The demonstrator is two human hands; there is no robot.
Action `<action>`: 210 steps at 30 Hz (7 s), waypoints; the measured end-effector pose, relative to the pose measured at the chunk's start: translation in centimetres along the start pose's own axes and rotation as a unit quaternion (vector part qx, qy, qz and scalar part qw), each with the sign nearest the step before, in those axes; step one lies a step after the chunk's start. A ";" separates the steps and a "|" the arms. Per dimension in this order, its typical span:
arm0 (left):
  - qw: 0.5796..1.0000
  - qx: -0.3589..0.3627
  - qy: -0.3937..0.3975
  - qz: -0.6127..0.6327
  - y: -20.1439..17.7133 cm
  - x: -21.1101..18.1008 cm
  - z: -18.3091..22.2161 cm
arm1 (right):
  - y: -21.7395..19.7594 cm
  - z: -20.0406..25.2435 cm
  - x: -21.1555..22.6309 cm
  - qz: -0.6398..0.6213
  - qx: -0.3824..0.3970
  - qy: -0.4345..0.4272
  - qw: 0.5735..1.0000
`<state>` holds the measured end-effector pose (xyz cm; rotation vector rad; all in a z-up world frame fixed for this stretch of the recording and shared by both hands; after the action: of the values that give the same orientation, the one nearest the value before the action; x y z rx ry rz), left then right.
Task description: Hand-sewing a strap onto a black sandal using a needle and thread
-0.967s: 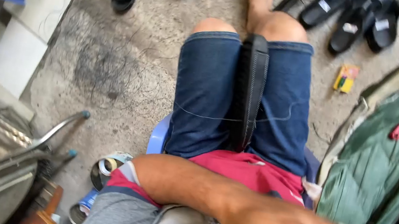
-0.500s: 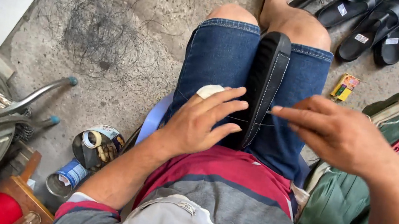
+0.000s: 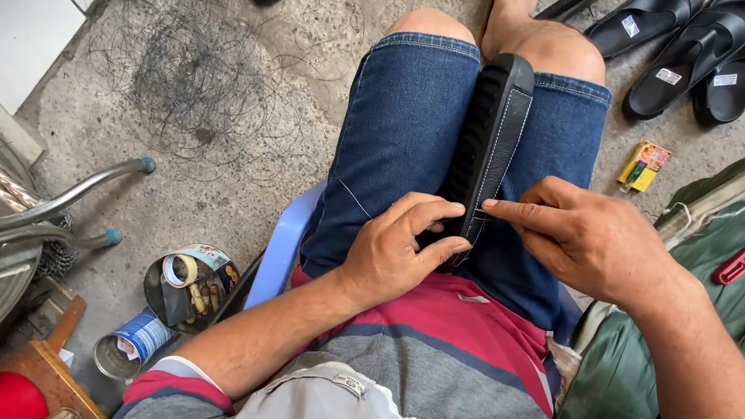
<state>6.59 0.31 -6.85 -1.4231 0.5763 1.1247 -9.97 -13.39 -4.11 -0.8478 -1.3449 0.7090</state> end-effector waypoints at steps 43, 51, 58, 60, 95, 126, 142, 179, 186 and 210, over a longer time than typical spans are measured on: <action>0.987 -0.057 0.149 -0.024 1.6 1.2 1.0 | 0.4 -0.3 2.8 0.194 0.025 0.066 0.978; 0.985 -0.079 0.153 -0.015 1.5 2.1 0.9 | 1.7 -0.6 0.4 0.016 -0.086 0.009 0.996; 0.987 -0.074 0.145 0.003 1.5 2.4 0.8 | 2.2 -1.3 0.2 -0.007 -0.120 -0.006 0.993; 0.987 -0.073 0.144 0.008 1.4 2.3 0.7 | 2.2 -1.6 0.2 0.005 -0.117 -0.011 0.993; 0.973 -0.130 0.158 -0.106 0.6 1.4 2.2 | -1.1 -0.9 6.5 0.054 0.140 0.132 0.980; 0.977 -0.087 0.167 -0.100 -0.3 1.3 1.3 | -0.4 -1.7 2.3 0.063 0.015 0.042 0.997; 0.976 -0.066 0.180 -0.099 0.3 2.3 1.1 | 2.0 -0.9 1.2 0.117 -0.100 0.000 0.988; 0.782 0.269 -0.250 0.503 -4.3 1.4 -2.2 | 0.2 -3.5 6.1 0.051 -0.169 0.101 0.979; 0.977 0.184 -0.097 -0.036 -5.2 2.1 -4.4 | 0.6 -3.4 6.8 0.089 -0.161 0.144 0.972; 0.977 0.186 -0.047 -0.094 -4.2 -3.4 -3.6 | -1.9 2.5 3.7 0.050 -0.096 0.139 0.984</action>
<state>9.83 -3.16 -2.41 -1.0709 0.5386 0.8749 -12.10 -11.00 -0.49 -1.1328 -1.1357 0.5196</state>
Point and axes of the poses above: each hand's wrist, its own z-axis away from the middle knuckle, its own y-axis out of the palm, x = y × z, the point moved 2 cm from there along -z, towards the middle knuckle, and after that the axes turned 13 degrees about -y, right-handed, at the moved point
